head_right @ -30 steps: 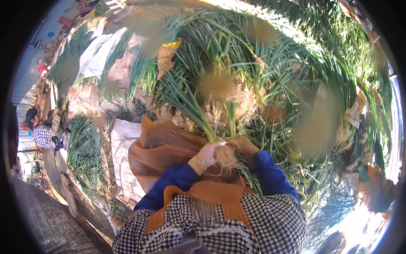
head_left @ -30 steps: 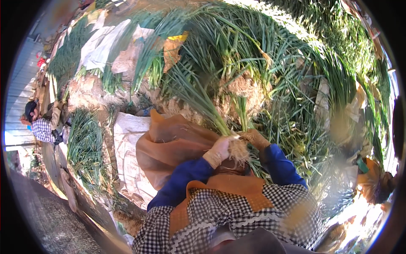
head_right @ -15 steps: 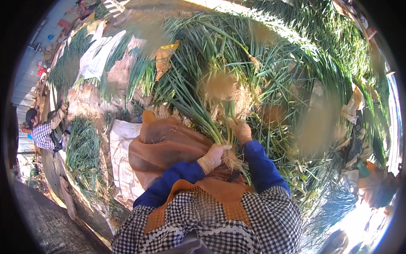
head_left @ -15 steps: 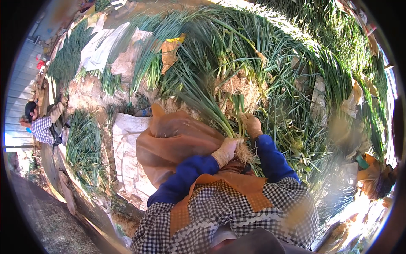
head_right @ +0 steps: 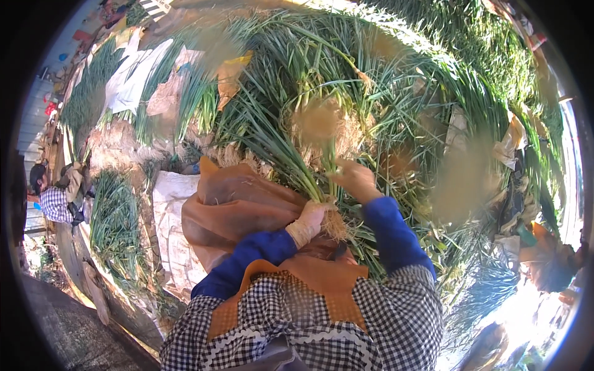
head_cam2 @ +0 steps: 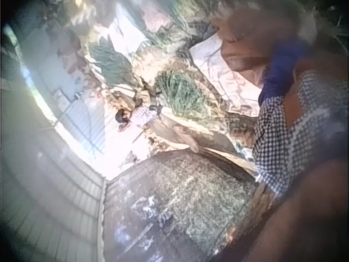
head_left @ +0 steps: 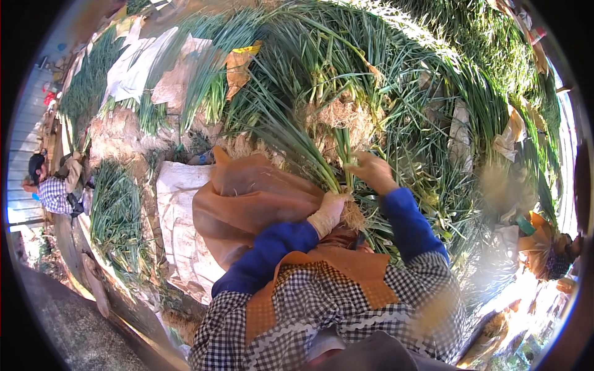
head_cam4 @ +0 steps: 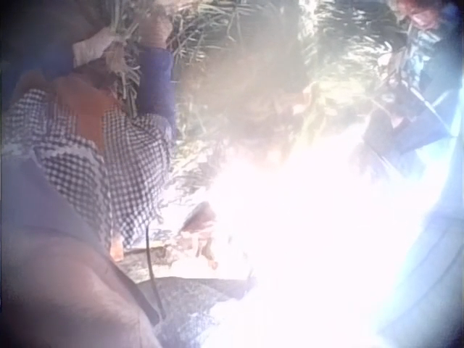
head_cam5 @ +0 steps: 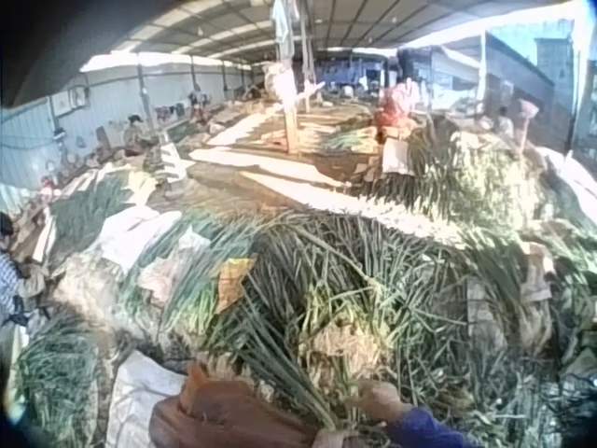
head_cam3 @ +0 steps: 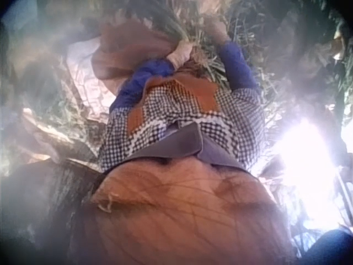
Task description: The person gathers handfuls of green plants from the ground, aligns them, and ties them into bundles with thin strips of material.
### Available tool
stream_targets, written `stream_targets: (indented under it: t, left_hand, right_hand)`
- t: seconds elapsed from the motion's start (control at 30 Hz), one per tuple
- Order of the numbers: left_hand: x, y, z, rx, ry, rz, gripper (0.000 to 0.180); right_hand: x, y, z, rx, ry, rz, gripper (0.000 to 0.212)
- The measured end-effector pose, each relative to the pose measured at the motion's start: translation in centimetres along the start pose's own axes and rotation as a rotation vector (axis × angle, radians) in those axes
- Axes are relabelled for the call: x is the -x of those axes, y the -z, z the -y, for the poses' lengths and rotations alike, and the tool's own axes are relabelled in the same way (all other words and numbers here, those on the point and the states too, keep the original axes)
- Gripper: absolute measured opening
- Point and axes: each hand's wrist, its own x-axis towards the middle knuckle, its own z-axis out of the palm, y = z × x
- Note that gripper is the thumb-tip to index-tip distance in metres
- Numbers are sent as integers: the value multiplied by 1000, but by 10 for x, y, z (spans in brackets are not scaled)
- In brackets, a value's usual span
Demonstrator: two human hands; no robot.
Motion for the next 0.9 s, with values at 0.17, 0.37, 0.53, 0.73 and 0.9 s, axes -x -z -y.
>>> stream_targets:
  t: [0.17,0.37,0.53,0.73,0.9]
  left_hand:
    - [-11,6,-7,-25,67,-79,10]
    - [7,11,-20,-8,120,86,9]
    - [-7,19,-3,30,-37,85,12]
    - [-13,14,-2,-59,-96,130,26]
    - [1,7,-13,-10,-46,21,29]
  right_hand:
    - [-30,-17,18,143,236,341,44]
    - [100,48,-8,-974,-24,779,29]
    - [98,48,-70,708,-188,494,19]
    - [24,2,16,-360,99,233,40]
    - [25,-8,0,-239,127,365,28]
